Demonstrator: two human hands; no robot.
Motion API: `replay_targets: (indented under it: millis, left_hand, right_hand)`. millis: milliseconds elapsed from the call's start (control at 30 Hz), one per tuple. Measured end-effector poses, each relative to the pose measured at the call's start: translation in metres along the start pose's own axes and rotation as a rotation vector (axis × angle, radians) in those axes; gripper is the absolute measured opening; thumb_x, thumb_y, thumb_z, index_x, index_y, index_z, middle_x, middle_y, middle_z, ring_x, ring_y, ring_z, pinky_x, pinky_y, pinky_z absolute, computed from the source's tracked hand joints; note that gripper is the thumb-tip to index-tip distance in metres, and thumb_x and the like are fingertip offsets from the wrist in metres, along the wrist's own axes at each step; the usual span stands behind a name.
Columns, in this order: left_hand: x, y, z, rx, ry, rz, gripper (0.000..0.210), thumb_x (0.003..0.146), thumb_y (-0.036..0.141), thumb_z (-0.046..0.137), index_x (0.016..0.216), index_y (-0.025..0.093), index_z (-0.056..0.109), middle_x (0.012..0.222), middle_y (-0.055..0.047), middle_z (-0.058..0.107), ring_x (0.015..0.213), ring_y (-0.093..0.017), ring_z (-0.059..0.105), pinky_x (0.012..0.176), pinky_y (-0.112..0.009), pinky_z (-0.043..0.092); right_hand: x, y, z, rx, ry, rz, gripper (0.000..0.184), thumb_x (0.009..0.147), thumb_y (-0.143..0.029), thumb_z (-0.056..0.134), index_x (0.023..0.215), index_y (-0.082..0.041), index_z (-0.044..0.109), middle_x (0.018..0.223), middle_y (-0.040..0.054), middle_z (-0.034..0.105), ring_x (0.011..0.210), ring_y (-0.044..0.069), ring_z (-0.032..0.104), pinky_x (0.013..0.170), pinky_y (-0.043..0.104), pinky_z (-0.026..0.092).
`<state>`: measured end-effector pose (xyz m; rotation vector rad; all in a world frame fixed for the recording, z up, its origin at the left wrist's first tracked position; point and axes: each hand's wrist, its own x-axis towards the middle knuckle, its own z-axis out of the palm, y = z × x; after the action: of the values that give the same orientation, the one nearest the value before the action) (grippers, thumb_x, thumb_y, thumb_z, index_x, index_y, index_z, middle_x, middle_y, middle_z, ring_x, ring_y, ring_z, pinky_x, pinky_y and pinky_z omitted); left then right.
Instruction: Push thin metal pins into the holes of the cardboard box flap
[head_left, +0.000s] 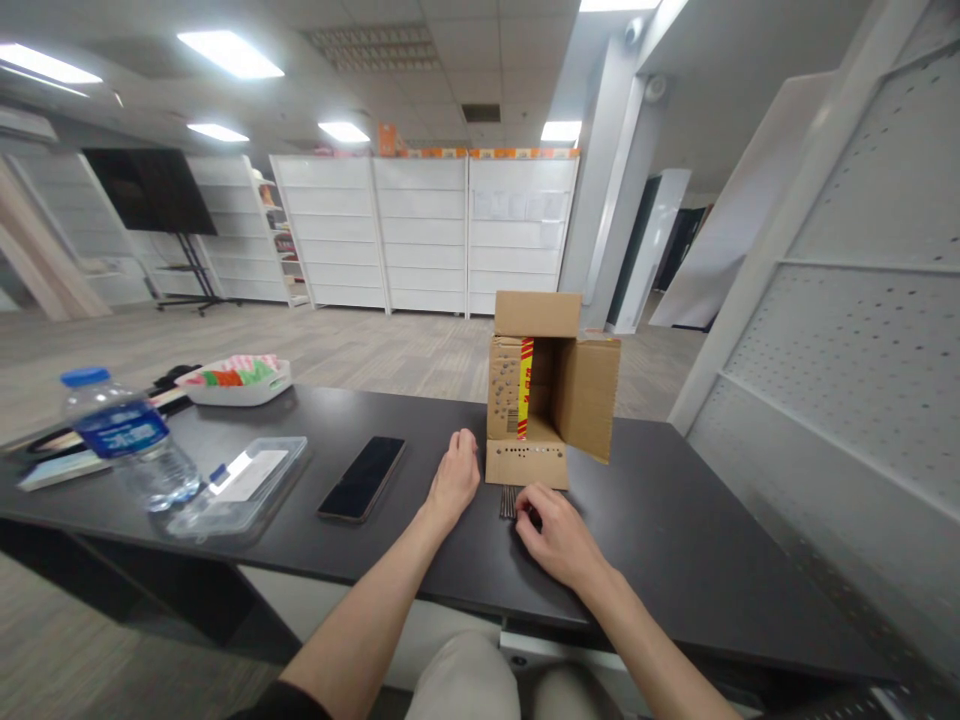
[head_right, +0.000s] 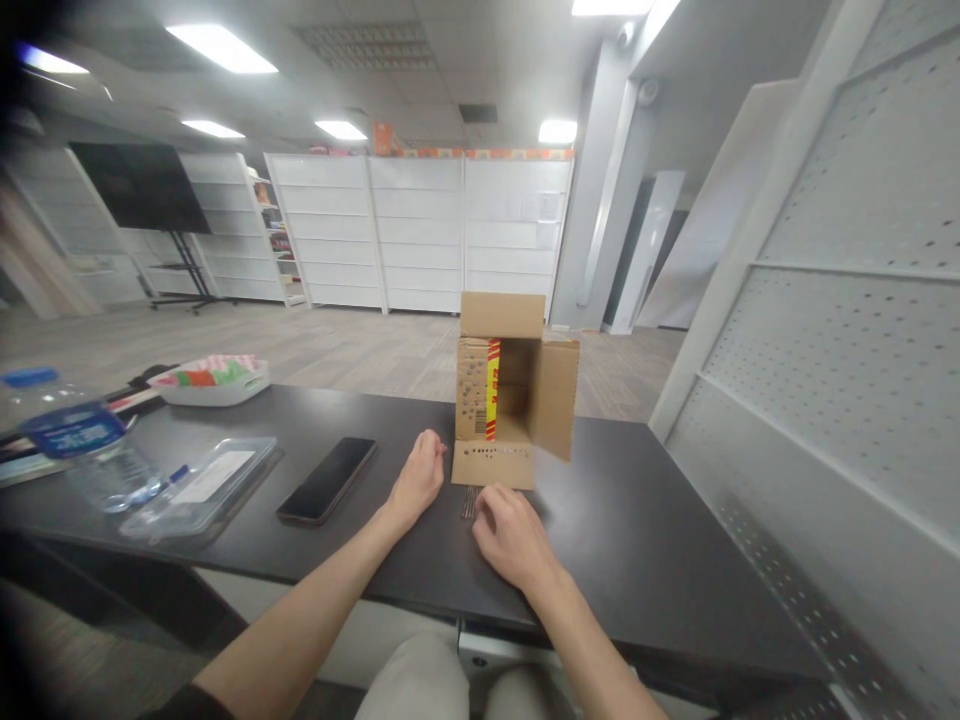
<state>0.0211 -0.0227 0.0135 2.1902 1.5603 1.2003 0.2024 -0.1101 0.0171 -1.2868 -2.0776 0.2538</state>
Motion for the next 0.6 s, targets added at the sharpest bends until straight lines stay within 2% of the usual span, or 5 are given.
replay_targets:
  millis: [133, 333, 600]
  left_hand:
    - [0.001, 0.0, 0.0, -0.008, -0.009, 0.003, 0.017, 0.09, 0.008, 0.033, 0.087, 0.023, 0.042, 0.09, -0.006, 0.051, 0.088, -0.021, 0.061, 0.082, -0.036, 0.049]
    - [0.0, 0.001, -0.001, -0.007, -0.007, 0.014, 0.017, 0.089, 0.008, 0.034, 0.085, 0.023, 0.041, 0.09, -0.006, 0.05, 0.088, -0.021, 0.06, 0.083, -0.036, 0.049]
    - [0.001, 0.002, -0.002, 0.041, -0.016, 0.001, 0.019, 0.086, 0.005, 0.036, 0.085, 0.024, 0.042, 0.09, -0.006, 0.051, 0.087, -0.021, 0.061, 0.081, -0.034, 0.048]
  right_hand:
    - [0.004, 0.006, -0.001, 0.013, 0.073, 0.023, 0.012, 0.083, -0.011, 0.047, 0.082, -0.022, 0.053, 0.082, 0.0024, 0.06, 0.077, 0.018, 0.056, 0.071, 0.028, 0.042]
    - [0.02, 0.02, -0.003, -0.061, 0.259, 0.003, 0.01, 0.086, -0.014, 0.048, 0.083, -0.021, 0.055, 0.085, 0.0057, 0.06, 0.086, 0.022, 0.055, 0.079, 0.034, 0.042]
    - [0.046, 0.036, -0.001, -0.176, 0.396, -0.049, 0.014, 0.087, -0.014, 0.047, 0.093, -0.019, 0.059, 0.097, 0.0105, 0.061, 0.096, 0.026, 0.054, 0.086, 0.039, 0.043]
